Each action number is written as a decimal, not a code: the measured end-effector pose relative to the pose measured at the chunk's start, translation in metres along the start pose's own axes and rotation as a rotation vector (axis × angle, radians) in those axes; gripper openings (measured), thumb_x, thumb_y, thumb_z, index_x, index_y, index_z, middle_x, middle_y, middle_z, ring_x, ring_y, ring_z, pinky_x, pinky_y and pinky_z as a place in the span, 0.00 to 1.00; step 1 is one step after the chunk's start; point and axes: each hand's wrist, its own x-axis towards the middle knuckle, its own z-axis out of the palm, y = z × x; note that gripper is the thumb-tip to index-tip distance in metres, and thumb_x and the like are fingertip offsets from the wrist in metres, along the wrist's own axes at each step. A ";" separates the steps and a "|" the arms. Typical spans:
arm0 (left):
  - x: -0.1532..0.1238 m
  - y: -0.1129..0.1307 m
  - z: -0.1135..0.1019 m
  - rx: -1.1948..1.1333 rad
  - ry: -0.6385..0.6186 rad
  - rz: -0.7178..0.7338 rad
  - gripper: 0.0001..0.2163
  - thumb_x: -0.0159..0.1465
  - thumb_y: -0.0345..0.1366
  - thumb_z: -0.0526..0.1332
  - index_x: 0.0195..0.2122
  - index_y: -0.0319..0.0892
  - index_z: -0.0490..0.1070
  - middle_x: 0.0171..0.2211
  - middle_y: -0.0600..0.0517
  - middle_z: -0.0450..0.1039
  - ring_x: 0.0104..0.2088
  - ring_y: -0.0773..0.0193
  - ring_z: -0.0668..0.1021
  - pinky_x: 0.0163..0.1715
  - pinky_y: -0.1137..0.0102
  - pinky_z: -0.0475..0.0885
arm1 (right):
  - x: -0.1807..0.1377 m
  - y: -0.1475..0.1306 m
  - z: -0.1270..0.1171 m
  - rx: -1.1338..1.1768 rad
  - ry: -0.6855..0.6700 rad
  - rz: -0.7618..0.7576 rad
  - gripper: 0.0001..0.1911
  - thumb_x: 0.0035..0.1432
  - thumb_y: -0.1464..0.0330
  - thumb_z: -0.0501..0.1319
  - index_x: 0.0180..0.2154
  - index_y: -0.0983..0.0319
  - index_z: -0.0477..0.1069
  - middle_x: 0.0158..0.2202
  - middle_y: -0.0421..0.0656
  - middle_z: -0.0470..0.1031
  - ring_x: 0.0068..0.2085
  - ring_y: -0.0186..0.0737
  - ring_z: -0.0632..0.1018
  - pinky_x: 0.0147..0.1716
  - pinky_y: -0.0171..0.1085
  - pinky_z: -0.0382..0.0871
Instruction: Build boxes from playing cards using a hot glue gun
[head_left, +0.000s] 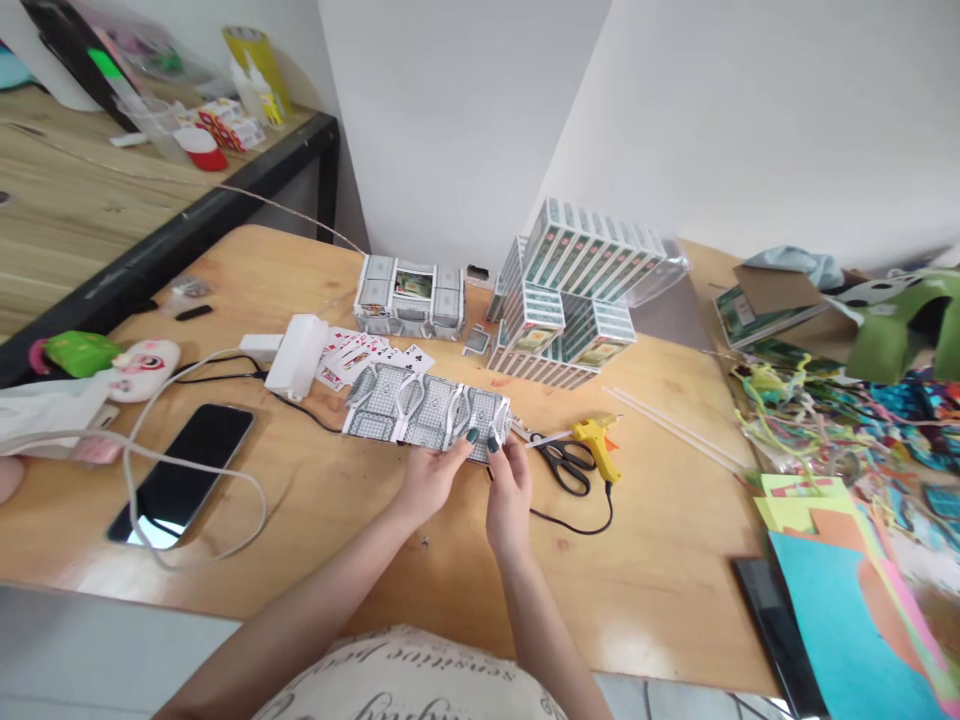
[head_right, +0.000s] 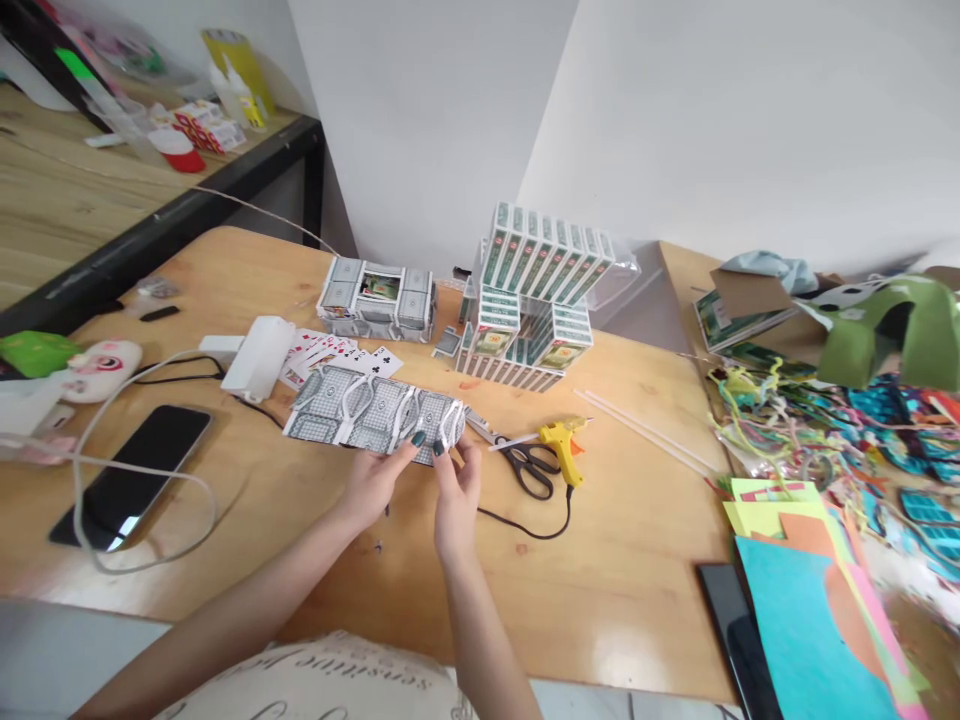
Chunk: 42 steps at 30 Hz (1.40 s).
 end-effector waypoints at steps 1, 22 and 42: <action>0.002 0.003 0.001 -0.001 0.002 0.003 0.12 0.56 0.41 0.62 0.36 0.38 0.76 0.38 0.47 0.78 0.46 0.56 0.75 0.52 0.61 0.65 | 0.001 -0.001 -0.001 -0.021 0.004 -0.003 0.19 0.50 0.58 0.61 0.43 0.60 0.69 0.46 0.44 0.73 0.49 0.44 0.71 0.48 0.41 0.63; 0.012 0.033 -0.004 0.065 0.170 -0.351 0.15 0.49 0.40 0.64 0.12 0.40 0.62 0.11 0.57 0.60 0.14 0.70 0.64 0.15 0.73 0.56 | 0.009 -0.004 -0.019 -0.167 -0.161 0.220 0.24 0.50 0.48 0.58 0.20 0.63 0.70 0.20 0.41 0.70 0.24 0.35 0.70 0.26 0.34 0.64; 0.016 0.015 -0.007 0.023 0.154 -0.363 0.20 0.53 0.52 0.60 0.17 0.38 0.69 0.14 0.54 0.67 0.18 0.65 0.70 0.20 0.72 0.61 | 0.013 0.003 -0.024 -0.115 -0.140 0.344 0.26 0.48 0.46 0.58 0.17 0.62 0.68 0.17 0.41 0.70 0.21 0.35 0.70 0.24 0.35 0.63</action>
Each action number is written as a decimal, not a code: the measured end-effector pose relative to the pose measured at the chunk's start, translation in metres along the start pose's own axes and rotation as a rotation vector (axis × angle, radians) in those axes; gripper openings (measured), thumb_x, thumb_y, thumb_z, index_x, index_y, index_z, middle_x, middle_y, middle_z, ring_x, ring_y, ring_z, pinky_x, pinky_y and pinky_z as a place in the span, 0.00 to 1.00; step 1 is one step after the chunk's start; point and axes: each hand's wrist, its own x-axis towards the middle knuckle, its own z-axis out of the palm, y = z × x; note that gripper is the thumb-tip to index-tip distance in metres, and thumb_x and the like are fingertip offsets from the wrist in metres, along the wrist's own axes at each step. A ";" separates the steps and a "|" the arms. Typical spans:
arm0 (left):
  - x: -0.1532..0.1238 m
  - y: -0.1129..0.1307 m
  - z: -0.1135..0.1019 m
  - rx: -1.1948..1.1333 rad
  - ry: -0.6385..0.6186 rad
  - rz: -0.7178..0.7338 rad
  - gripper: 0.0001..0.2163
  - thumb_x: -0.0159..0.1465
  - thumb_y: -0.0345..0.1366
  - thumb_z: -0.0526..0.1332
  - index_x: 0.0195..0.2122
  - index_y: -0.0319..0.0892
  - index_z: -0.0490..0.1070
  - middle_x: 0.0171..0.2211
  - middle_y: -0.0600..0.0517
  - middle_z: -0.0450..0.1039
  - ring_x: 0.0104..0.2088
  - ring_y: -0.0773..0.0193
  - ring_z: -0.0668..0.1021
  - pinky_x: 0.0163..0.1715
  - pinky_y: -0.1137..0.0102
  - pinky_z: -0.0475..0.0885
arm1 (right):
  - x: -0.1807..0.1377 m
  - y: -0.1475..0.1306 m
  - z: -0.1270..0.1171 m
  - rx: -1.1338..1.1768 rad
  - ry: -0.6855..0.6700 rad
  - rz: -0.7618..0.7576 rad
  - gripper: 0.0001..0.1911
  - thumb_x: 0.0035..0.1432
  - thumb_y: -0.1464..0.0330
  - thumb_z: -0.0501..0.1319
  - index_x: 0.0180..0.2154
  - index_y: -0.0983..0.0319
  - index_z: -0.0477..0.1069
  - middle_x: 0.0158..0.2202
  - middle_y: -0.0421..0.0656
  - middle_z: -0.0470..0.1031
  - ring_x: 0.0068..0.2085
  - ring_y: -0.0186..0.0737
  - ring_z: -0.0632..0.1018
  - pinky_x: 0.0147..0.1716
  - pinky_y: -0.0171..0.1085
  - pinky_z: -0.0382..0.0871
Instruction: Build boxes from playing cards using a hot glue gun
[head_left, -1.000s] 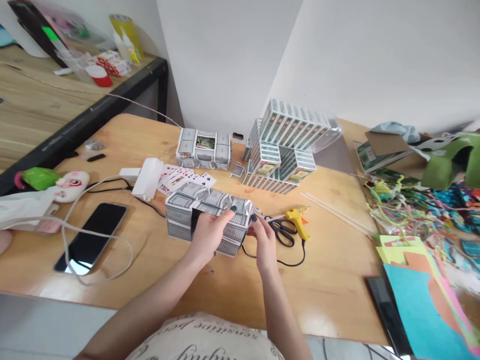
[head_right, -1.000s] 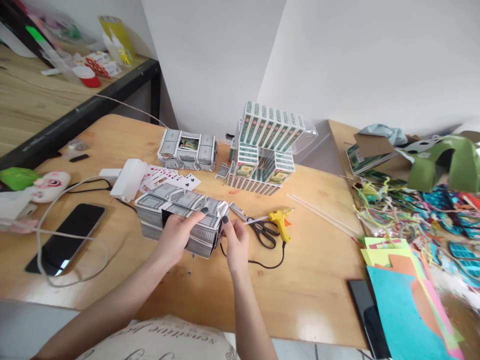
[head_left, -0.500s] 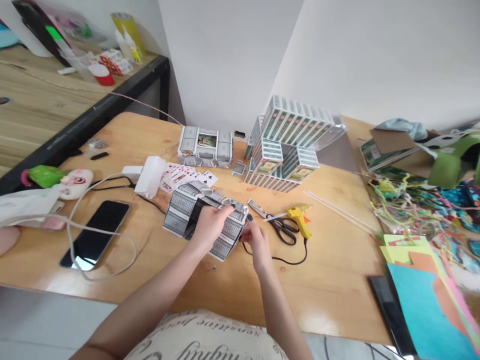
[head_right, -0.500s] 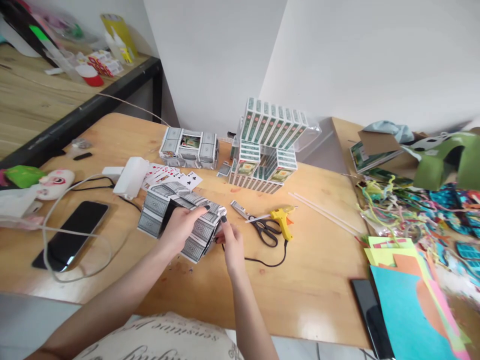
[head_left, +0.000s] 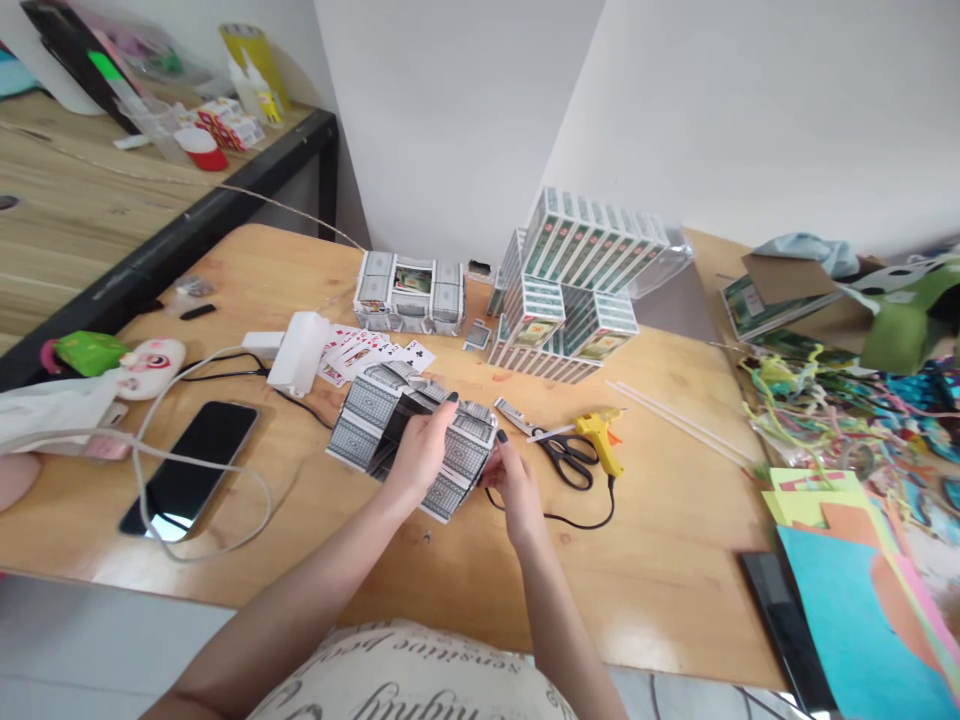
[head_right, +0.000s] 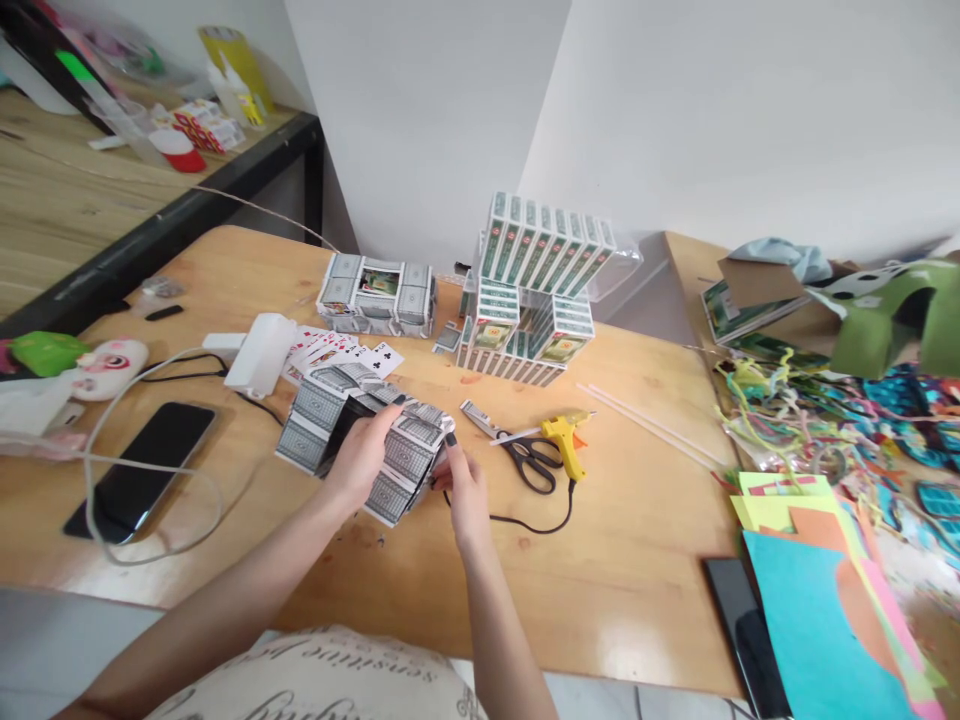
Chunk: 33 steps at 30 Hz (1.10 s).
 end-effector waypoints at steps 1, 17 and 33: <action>0.000 0.001 0.000 -0.006 -0.001 -0.005 0.20 0.53 0.51 0.60 0.18 0.38 0.68 0.15 0.54 0.67 0.19 0.65 0.69 0.20 0.72 0.62 | 0.000 0.000 0.000 0.003 0.002 0.000 0.26 0.48 0.46 0.58 0.17 0.62 0.68 0.17 0.41 0.70 0.21 0.35 0.69 0.24 0.35 0.63; 0.004 0.002 -0.001 0.133 -0.037 0.058 0.21 0.52 0.54 0.58 0.16 0.40 0.65 0.13 0.56 0.60 0.21 0.64 0.69 0.24 0.70 0.62 | -0.009 -0.012 -0.010 -0.141 0.127 -0.107 0.25 0.51 0.47 0.55 0.20 0.62 0.67 0.18 0.41 0.70 0.21 0.36 0.70 0.25 0.35 0.65; 0.011 0.012 0.000 0.269 -0.088 0.030 0.20 0.52 0.53 0.56 0.17 0.40 0.65 0.14 0.54 0.63 0.23 0.60 0.71 0.27 0.68 0.64 | 0.056 -0.022 -0.140 -1.183 0.679 -0.293 0.26 0.44 0.72 0.55 0.49 0.65 0.63 0.51 0.55 0.65 0.50 0.52 0.69 0.49 0.44 0.63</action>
